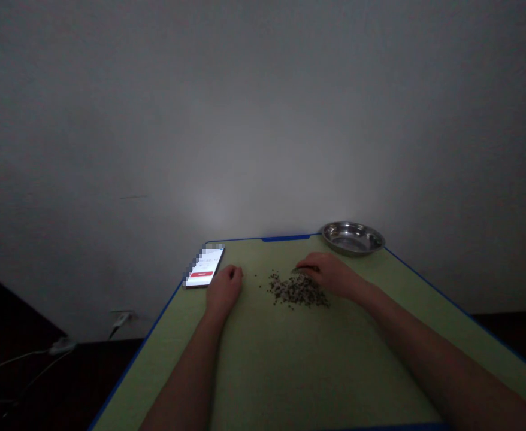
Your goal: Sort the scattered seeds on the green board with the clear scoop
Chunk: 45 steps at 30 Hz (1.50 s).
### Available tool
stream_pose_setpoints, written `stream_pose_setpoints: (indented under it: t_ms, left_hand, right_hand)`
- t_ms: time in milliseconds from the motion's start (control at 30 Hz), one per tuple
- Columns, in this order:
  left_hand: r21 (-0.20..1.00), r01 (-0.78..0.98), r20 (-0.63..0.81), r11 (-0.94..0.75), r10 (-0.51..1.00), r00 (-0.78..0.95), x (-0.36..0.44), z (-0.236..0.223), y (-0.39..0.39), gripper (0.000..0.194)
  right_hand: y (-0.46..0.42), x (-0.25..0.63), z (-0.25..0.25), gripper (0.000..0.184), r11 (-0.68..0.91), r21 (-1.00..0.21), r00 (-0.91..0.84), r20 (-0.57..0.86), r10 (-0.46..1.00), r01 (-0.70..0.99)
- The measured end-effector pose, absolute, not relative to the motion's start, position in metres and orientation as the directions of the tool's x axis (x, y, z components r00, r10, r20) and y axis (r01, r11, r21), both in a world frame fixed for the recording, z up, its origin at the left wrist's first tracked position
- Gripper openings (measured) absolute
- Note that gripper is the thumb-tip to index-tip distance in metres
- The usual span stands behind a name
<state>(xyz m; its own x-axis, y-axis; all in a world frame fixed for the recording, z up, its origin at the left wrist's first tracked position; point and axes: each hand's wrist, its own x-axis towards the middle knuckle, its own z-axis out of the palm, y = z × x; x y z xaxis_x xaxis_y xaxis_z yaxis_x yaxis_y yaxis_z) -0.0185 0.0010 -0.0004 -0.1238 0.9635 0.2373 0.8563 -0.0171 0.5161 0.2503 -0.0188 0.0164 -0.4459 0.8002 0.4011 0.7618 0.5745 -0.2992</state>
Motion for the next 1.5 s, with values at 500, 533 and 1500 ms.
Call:
stream_pose_setpoints:
  t_ms: [500,533,1500]
  left_hand:
    - [0.524,0.851,0.237,-0.017,0.963,-0.126,-0.018,0.0,0.0,0.033]
    - [0.525,0.851,0.235,-0.014,0.963,-0.13,-0.018,0.0,0.0,0.034]
    - [0.611,0.791,0.216,0.006,0.961,-0.174,-0.019,-0.004,-0.001,0.033]
  right_hand:
    - [-0.023,0.279,0.015,0.025,0.498,-0.289,-0.34,0.454,0.823,0.818]
    - [-0.02,0.284,0.012,0.025,0.467,-0.287,-0.31,0.456,0.834,0.836]
    - [0.074,0.2,0.01,0.018,0.178,-0.478,-0.119,0.15,0.981,0.86]
